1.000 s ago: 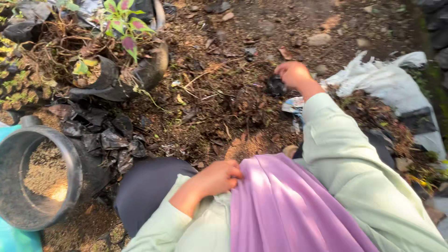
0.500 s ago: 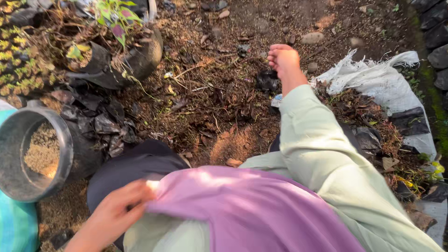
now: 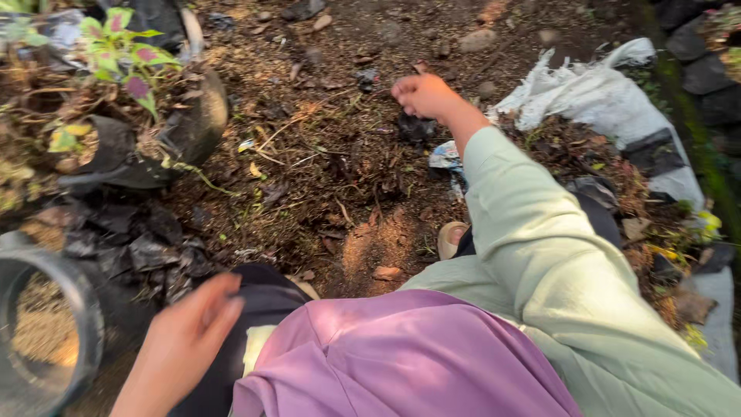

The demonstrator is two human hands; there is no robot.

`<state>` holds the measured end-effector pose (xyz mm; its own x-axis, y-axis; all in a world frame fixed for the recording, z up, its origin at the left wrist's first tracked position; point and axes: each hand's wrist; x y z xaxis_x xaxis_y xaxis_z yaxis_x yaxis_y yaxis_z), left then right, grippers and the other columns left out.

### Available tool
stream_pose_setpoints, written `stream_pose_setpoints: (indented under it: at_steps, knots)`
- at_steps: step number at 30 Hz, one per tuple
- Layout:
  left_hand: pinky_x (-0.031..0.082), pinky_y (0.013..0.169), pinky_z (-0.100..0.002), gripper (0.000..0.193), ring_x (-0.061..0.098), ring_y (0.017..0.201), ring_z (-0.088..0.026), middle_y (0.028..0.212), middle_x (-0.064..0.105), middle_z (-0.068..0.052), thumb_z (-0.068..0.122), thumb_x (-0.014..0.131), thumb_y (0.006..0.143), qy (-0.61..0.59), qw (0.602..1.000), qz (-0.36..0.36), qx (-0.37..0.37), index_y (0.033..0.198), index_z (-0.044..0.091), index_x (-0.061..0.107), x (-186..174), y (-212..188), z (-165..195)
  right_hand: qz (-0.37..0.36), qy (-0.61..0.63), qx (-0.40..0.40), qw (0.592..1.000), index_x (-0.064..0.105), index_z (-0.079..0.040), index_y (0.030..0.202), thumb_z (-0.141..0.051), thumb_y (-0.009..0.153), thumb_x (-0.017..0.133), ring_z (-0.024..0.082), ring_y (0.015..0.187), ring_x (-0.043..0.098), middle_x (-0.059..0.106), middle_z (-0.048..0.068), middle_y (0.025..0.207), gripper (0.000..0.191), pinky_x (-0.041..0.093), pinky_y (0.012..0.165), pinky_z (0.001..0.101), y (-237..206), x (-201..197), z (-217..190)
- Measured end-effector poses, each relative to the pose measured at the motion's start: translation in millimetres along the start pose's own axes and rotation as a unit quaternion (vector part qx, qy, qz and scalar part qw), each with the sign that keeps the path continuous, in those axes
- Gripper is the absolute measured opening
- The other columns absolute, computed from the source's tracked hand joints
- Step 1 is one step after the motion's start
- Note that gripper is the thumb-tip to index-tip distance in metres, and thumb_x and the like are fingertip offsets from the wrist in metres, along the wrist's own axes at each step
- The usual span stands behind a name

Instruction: The person squats in a nursery area and repeatedly pulls weeds and debris from the soil between potted plants. They gather the removed material by hand and place it onto a white sack on the ground. The person also discards small pieces of plastic into a nearby bucket.

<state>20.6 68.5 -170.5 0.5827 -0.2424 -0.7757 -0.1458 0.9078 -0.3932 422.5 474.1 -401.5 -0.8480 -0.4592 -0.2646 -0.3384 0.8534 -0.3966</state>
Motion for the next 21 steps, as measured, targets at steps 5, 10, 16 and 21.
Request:
stream_pose_setpoints:
  at_steps: [5, 10, 16, 21]
  knots:
    - [0.059, 0.082, -0.035, 0.037, 0.078, 0.091, -0.022, 0.103, 0.079, -0.008, 0.039, 0.069, 0.091, -0.134, 0.985, -0.038, 0.102, 0.121, 0.017, 0.071, 77.7, 134.6, 120.4, 0.061, -0.08, 0.011, 0.995, 0.069, -0.015, 0.13, -0.017, 0.101, 0.061, 0.013, 0.095, 0.071, 0.072, 0.003, 0.117, 0.03, 0.059, 0.085, 0.0291, -29.5, -54.6, -39.6]
    - [0.054, 0.09, -0.045, 0.033, 0.069, 0.103, -0.032, 0.109, 0.073, -0.014, 0.033, 0.064, 0.095, -0.119, 0.986, -0.088, 0.078, 0.117, 0.009, 0.069, 207.0, 146.3, 143.9, -0.028, -0.431, 0.049, 0.9, 0.07, -0.023, 0.133, -0.028, 0.099, 0.065, 0.025, 0.113, 0.067, 0.071, 0.005, 0.127, 0.035, 0.047, 0.105, 0.0414, -62.4, -144.6, 2.6]
    - [0.053, 0.09, -0.05, 0.038, 0.069, 0.103, -0.038, 0.111, 0.072, -0.017, 0.034, 0.068, 0.091, 0.014, 0.974, -0.221, 0.041, 0.118, 0.008, 0.067, 260.3, 118.6, 68.1, 0.081, -0.308, 0.162, 0.934, 0.075, -0.019, 0.126, -0.025, 0.097, 0.065, 0.026, 0.091, 0.074, 0.077, 0.01, 0.11, 0.031, 0.058, 0.085, 0.0409, -62.9, -162.0, 100.1]
    - [0.054, 0.086, -0.05, 0.035, 0.068, 0.101, -0.04, 0.109, 0.073, -0.017, 0.025, 0.071, 0.085, -0.019, 0.991, -0.129, 0.042, 0.116, 0.009, 0.069, 261.6, 108.9, 29.9, 0.113, -0.296, 0.032, 0.948, 0.065, -0.007, 0.138, -0.045, 0.099, 0.071, 0.039, 0.117, 0.066, 0.071, 0.021, 0.126, 0.055, 0.051, 0.105, 0.0476, -22.6, -67.3, 126.7]
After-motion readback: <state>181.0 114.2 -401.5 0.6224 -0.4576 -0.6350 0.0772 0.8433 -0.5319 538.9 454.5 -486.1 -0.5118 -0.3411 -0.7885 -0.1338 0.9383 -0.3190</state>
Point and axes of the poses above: each hand's wrist, its own y-axis towards the middle knuckle, its own x-axis out of the palm, z = x × y
